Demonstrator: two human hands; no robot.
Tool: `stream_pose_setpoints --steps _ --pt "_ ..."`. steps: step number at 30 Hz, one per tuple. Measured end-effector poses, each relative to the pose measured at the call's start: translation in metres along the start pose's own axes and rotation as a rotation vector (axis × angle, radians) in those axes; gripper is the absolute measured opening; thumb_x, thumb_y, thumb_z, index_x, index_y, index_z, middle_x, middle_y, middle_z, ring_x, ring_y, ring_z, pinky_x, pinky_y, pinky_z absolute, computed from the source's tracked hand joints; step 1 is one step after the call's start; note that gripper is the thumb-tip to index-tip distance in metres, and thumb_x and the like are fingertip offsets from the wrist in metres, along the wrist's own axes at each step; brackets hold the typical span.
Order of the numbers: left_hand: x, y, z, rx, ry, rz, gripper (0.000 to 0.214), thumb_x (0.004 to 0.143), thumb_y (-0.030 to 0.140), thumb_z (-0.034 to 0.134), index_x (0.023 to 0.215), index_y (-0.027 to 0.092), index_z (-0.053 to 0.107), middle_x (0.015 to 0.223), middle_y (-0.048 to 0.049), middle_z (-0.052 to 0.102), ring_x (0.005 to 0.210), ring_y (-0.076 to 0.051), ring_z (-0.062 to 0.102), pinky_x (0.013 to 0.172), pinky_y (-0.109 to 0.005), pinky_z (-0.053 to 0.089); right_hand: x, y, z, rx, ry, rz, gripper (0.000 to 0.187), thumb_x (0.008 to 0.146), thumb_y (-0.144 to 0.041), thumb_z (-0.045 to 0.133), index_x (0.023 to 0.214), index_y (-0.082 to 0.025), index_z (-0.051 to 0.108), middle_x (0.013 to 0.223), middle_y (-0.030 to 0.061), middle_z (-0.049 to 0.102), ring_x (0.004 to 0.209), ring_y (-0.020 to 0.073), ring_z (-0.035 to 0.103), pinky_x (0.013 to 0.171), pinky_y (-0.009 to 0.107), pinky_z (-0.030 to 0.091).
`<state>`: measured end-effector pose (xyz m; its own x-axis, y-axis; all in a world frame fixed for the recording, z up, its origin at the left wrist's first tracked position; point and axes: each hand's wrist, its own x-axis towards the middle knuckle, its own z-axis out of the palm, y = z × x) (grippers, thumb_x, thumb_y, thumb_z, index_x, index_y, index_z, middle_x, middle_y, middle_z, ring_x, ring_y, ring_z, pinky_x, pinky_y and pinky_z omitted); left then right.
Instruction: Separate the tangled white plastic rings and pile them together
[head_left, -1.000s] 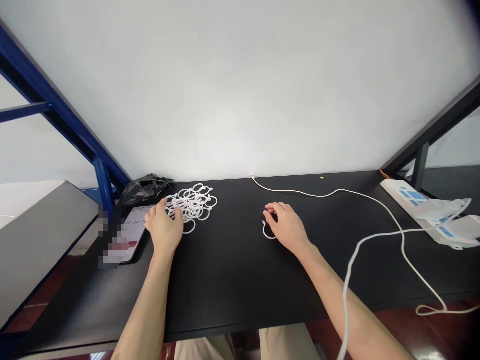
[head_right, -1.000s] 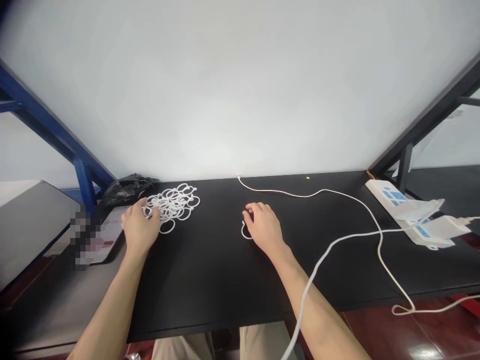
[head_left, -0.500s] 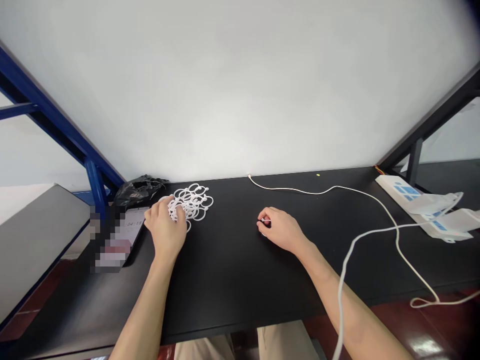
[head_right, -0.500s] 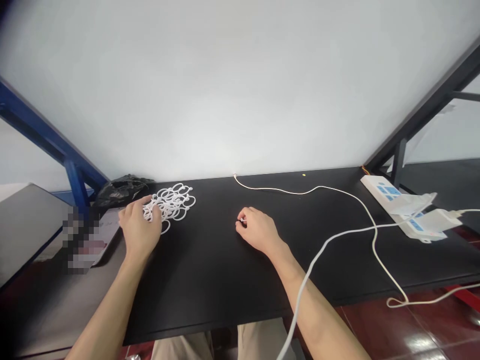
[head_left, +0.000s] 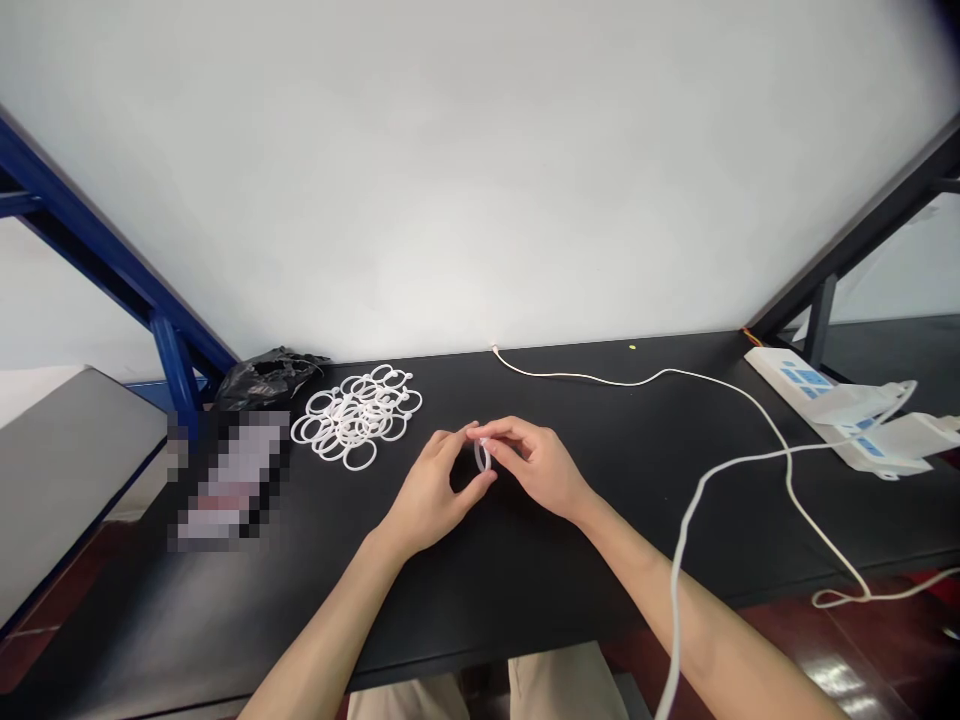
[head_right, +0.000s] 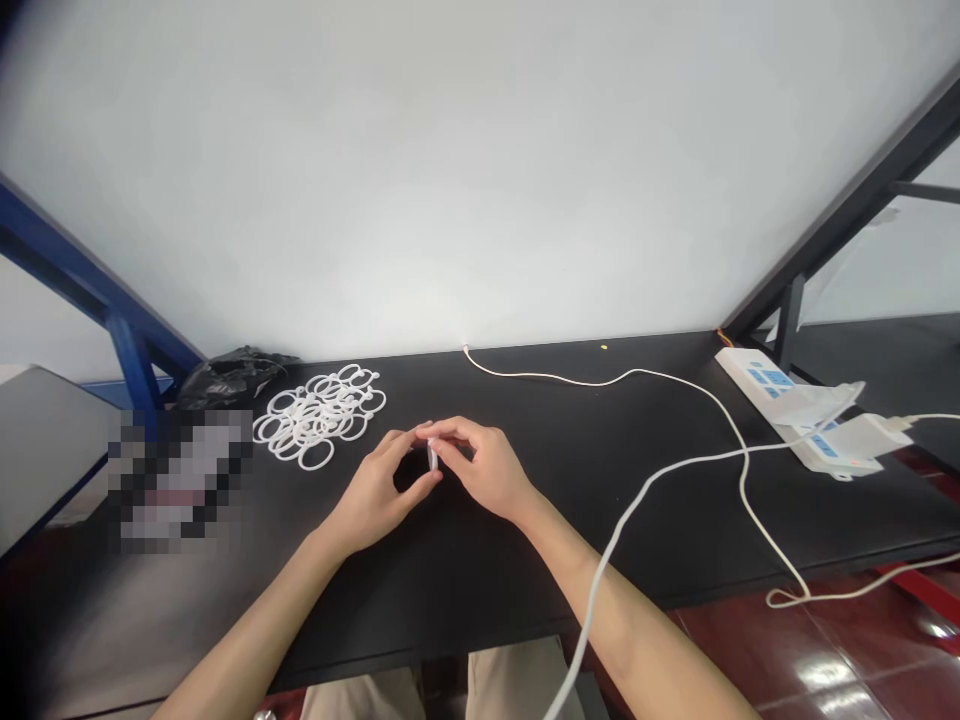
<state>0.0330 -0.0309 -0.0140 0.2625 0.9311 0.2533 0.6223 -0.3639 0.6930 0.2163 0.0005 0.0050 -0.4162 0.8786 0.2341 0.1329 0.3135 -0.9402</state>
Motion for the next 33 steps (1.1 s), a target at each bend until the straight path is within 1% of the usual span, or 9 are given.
stream_pose_setpoints --steps 3,6,10,13,15,17,21,28,33 --pt "0.002 0.000 -0.001 -0.049 0.018 -0.028 0.036 0.090 0.036 0.059 0.124 0.023 0.057 0.109 -0.0061 0.065 0.103 -0.021 0.059 0.092 -0.039 0.051 0.000 0.002 0.001 -0.033 0.034 -0.010 0.020 0.094 -0.030 0.056 0.107 -0.026 0.071 0.111 0.0025 0.073 0.104 0.0177 0.069 0.093 0.034 0.055" --pt "0.004 0.000 -0.002 -0.066 0.038 -0.045 0.036 0.089 0.033 0.061 0.124 0.024 0.058 0.105 -0.0047 0.066 0.101 -0.021 0.058 0.089 -0.037 0.050 0.002 0.003 0.001 -0.156 0.104 -0.038 0.015 0.092 -0.028 0.059 0.100 -0.025 0.072 0.101 0.0023 0.073 0.092 0.0167 0.069 0.085 0.032 0.056" --pt "0.006 0.001 -0.006 -0.105 0.070 -0.090 0.032 0.094 0.038 0.051 0.120 0.024 0.063 0.102 -0.0036 0.068 0.093 -0.019 0.058 0.083 -0.034 0.049 0.002 0.004 0.000 -0.210 0.154 -0.069 0.014 0.091 -0.027 0.061 0.100 -0.023 0.069 0.094 0.0025 0.072 0.084 0.0155 0.069 0.078 0.030 0.057" --pt "0.007 0.000 -0.008 -0.133 0.071 -0.149 0.037 0.100 0.043 0.038 0.098 0.022 0.069 0.086 -0.0022 0.067 0.083 -0.019 0.057 0.076 -0.032 0.046 0.000 0.006 0.002 -0.237 0.101 -0.128 0.018 0.092 -0.027 0.059 0.106 -0.024 0.069 0.093 0.0020 0.069 0.082 0.0141 0.067 0.075 0.028 0.056" --pt "0.008 -0.002 -0.007 -0.157 0.071 -0.175 0.046 0.101 0.044 0.032 0.081 0.021 0.067 0.075 -0.0015 0.063 0.079 -0.018 0.056 0.074 -0.031 0.044 -0.001 0.008 0.004 -0.264 0.057 -0.171 0.018 0.093 -0.027 0.059 0.107 -0.024 0.070 0.094 0.0020 0.068 0.081 0.0135 0.066 0.075 0.028 0.056" --pt "0.009 -0.004 -0.006 -0.183 0.084 -0.203 0.049 0.101 0.046 0.031 0.073 0.021 0.063 0.072 -0.0010 0.059 0.076 -0.018 0.056 0.074 -0.031 0.043 -0.002 0.009 0.006 -0.265 0.039 -0.195 0.020 0.093 -0.025 0.058 0.109 -0.024 0.069 0.098 0.0026 0.067 0.084 0.0135 0.066 0.077 0.028 0.057" --pt "0.010 -0.007 -0.005 -0.224 0.071 -0.233 0.049 0.100 0.048 0.031 0.076 0.021 0.063 0.072 0.0004 0.057 0.075 -0.017 0.055 0.075 -0.030 0.042 -0.002 0.011 0.008 -0.252 0.034 -0.211 0.021 0.094 -0.022 0.056 0.112 -0.024 0.068 0.112 0.0041 0.067 0.094 0.0148 0.067 0.084 0.030 0.057" --pt "0.012 -0.010 -0.004 -0.207 0.091 -0.281 0.050 0.099 0.052 0.032 0.076 0.021 0.064 0.067 0.0020 0.054 0.069 -0.016 0.053 0.069 -0.029 0.040 -0.002 0.014 0.008 -0.306 -0.011 -0.289 0.025 0.097 -0.019 0.051 0.117 -0.025 0.066 0.112 0.0035 0.070 0.102 0.0155 0.066 0.092 0.031 0.055" --pt "0.011 -0.009 -0.003 -0.139 0.131 -0.272 0.043 0.100 0.048 0.033 0.101 0.024 0.069 0.072 0.0011 0.061 0.073 -0.017 0.056 0.071 -0.029 0.044 -0.003 0.019 0.009 -0.383 0.029 -0.310 0.026 0.098 -0.017 0.047 0.115 -0.024 0.066 0.107 0.0043 0.070 0.094 0.0151 0.067 0.085 0.030 0.055"
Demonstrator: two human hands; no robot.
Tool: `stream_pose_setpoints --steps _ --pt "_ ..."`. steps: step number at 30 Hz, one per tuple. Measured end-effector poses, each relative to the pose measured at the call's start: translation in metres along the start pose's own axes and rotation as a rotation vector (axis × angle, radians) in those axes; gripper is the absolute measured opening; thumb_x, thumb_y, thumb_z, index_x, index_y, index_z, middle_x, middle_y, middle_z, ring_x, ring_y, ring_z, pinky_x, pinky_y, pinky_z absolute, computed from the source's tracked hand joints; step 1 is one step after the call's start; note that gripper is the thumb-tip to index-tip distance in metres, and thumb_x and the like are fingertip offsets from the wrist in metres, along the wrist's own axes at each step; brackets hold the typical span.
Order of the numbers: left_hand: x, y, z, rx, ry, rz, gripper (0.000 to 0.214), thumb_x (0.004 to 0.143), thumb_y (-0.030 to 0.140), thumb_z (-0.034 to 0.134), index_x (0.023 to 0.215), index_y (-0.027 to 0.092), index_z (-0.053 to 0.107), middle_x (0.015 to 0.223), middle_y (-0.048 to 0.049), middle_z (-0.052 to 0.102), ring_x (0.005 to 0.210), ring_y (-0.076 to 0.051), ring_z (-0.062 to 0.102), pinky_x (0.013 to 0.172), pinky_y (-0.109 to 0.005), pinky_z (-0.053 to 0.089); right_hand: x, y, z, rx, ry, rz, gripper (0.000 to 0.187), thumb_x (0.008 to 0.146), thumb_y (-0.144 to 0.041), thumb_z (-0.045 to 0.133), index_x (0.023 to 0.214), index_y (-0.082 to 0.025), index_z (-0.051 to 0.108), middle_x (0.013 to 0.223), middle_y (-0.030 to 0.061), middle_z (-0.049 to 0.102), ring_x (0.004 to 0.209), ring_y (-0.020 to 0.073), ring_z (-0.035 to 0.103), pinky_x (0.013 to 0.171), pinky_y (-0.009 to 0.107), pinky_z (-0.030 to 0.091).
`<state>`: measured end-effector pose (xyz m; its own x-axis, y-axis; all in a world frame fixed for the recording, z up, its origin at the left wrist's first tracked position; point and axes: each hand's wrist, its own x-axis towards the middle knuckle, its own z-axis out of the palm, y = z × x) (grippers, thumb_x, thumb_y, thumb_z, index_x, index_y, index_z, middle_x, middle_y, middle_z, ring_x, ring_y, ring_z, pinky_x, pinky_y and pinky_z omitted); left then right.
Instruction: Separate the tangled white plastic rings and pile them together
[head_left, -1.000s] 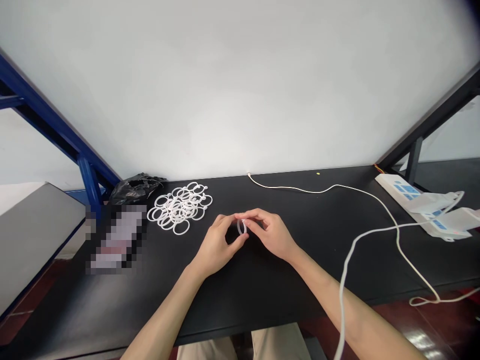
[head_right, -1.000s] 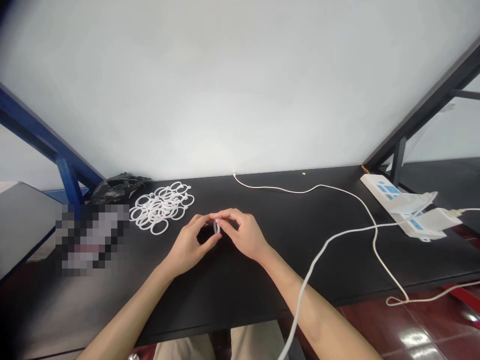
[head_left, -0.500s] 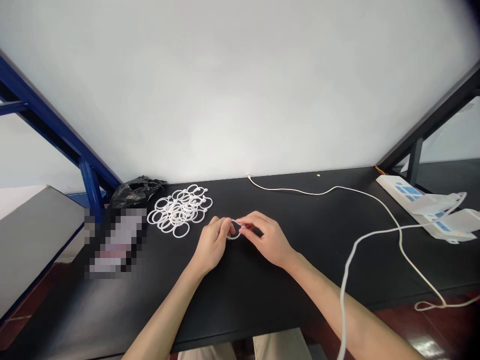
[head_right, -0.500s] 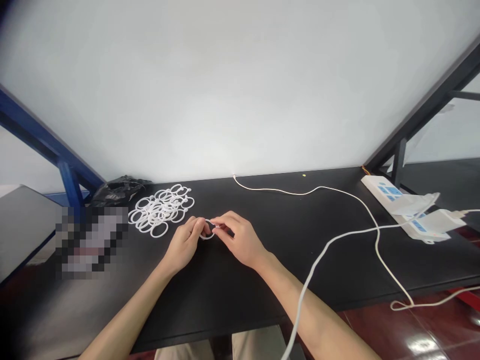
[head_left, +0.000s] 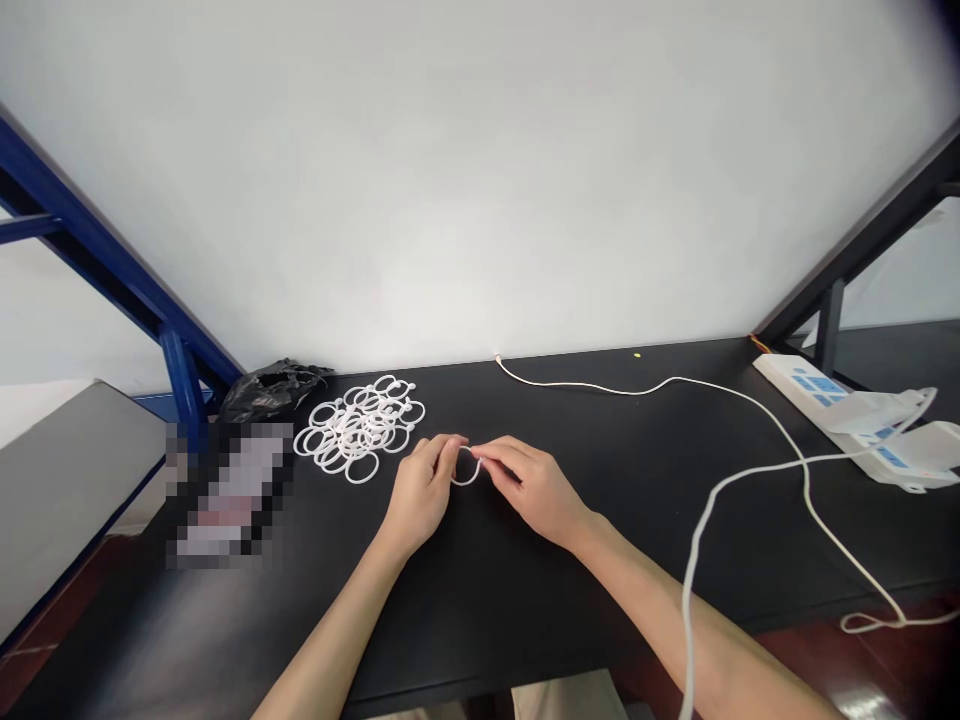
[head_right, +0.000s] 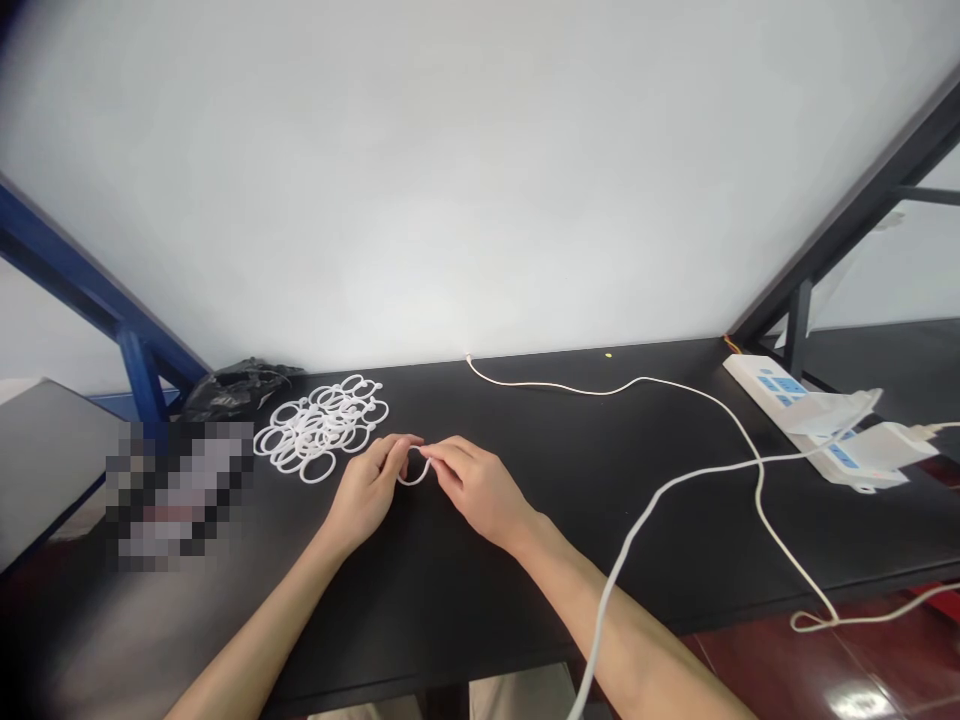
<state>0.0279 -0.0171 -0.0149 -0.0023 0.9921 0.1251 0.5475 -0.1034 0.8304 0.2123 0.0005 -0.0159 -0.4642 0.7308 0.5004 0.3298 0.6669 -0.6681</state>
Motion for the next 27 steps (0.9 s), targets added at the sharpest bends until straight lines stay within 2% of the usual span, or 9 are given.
stream_pose_setpoints --steps 3,7,12,15,17,20,23,26,27 --pt "-0.003 0.002 0.001 0.063 0.029 0.082 0.039 0.099 0.045 0.038 0.110 0.023 0.068 0.090 -0.0026 0.067 0.085 -0.019 0.058 0.079 -0.033 0.047 0.001 0.001 0.000 -0.011 0.022 0.088 0.022 0.096 -0.019 0.050 0.109 -0.023 0.067 0.098 0.0030 0.069 0.085 0.0145 0.067 0.079 0.028 0.055" --pt "-0.007 0.002 0.003 0.211 0.003 0.257 0.040 0.091 0.045 0.057 0.123 0.021 0.060 0.107 -0.0067 0.066 0.101 -0.024 0.056 0.093 -0.041 0.047 0.002 0.005 -0.001 0.012 0.036 0.193 0.018 0.094 -0.021 0.052 0.103 -0.023 0.068 0.093 0.0017 0.069 0.081 0.0142 0.066 0.075 0.027 0.055" --pt "-0.007 -0.001 0.004 0.282 0.003 0.309 0.034 0.090 0.038 0.060 0.119 0.022 0.060 0.108 -0.0070 0.066 0.102 -0.025 0.057 0.092 -0.044 0.049 0.003 0.006 -0.002 0.055 0.037 0.262 0.016 0.094 -0.023 0.053 0.098 -0.023 0.069 0.090 0.0013 0.071 0.079 0.0142 0.068 0.072 0.027 0.056" --pt "-0.008 -0.002 0.005 0.271 0.007 0.298 0.029 0.090 0.036 0.059 0.116 0.022 0.060 0.106 -0.0057 0.065 0.101 -0.023 0.058 0.089 -0.041 0.050 0.002 0.004 -0.001 0.064 0.027 0.253 0.019 0.096 -0.026 0.052 0.100 -0.024 0.070 0.096 0.0016 0.073 0.085 0.0153 0.069 0.078 0.029 0.057" --pt "-0.007 -0.004 0.003 0.309 0.061 0.335 0.030 0.090 0.035 0.060 0.116 0.022 0.060 0.105 -0.0056 0.066 0.100 -0.023 0.058 0.089 -0.040 0.050 0.001 0.005 0.001 0.080 0.037 0.252 0.022 0.095 -0.026 0.054 0.112 -0.025 0.067 0.107 0.0029 0.073 0.091 0.0160 0.070 0.084 0.031 0.058" --pt "0.001 -0.013 -0.010 0.455 0.272 0.382 0.032 0.090 0.036 0.058 0.118 0.019 0.060 0.105 -0.0080 0.067 0.101 -0.026 0.057 0.094 -0.044 0.047 0.002 0.010 0.001 0.038 0.057 0.282 0.035 0.092 -0.027 0.058 0.126 -0.024 0.060 0.119 0.0060 0.069 0.095 0.0174 0.070 0.090 0.036 0.058" --pt "0.019 -0.027 -0.040 0.604 0.517 0.217 0.039 0.091 0.042 0.053 0.116 0.014 0.063 0.111 -0.0140 0.067 0.107 -0.032 0.055 0.100 -0.050 0.042 0.005 0.015 0.000 -0.064 0.076 0.314 0.030 0.092 -0.025 0.055 0.121 -0.021 0.062 0.112 0.0068 0.069 0.093 0.0183 0.069 0.091 0.040 0.058" --pt "0.039 -0.042 -0.073 0.709 0.518 -0.046 0.049 0.090 0.049 0.048 0.120 0.014 0.063 0.120 -0.0181 0.065 0.117 -0.040 0.050 0.099 -0.056 0.040 0.007 0.020 -0.001 -0.088 0.066 0.319 0.024 0.093 -0.023 0.053 0.114 -0.020 0.064 0.107 0.0064 0.068 0.092 0.0173 0.068 0.090 0.038 0.058" --pt "0.044 -0.046 -0.082 0.721 0.460 -0.105 0.051 0.090 0.052 0.046 0.122 0.015 0.062 0.124 -0.0177 0.064 0.121 -0.042 0.048 0.098 -0.056 0.041 0.008 0.020 -0.002 -0.088 0.058 0.317 0.023 0.093 -0.023 0.053 0.113 -0.020 0.064 0.107 0.0061 0.068 0.093 0.0170 0.068 0.090 0.038 0.058"
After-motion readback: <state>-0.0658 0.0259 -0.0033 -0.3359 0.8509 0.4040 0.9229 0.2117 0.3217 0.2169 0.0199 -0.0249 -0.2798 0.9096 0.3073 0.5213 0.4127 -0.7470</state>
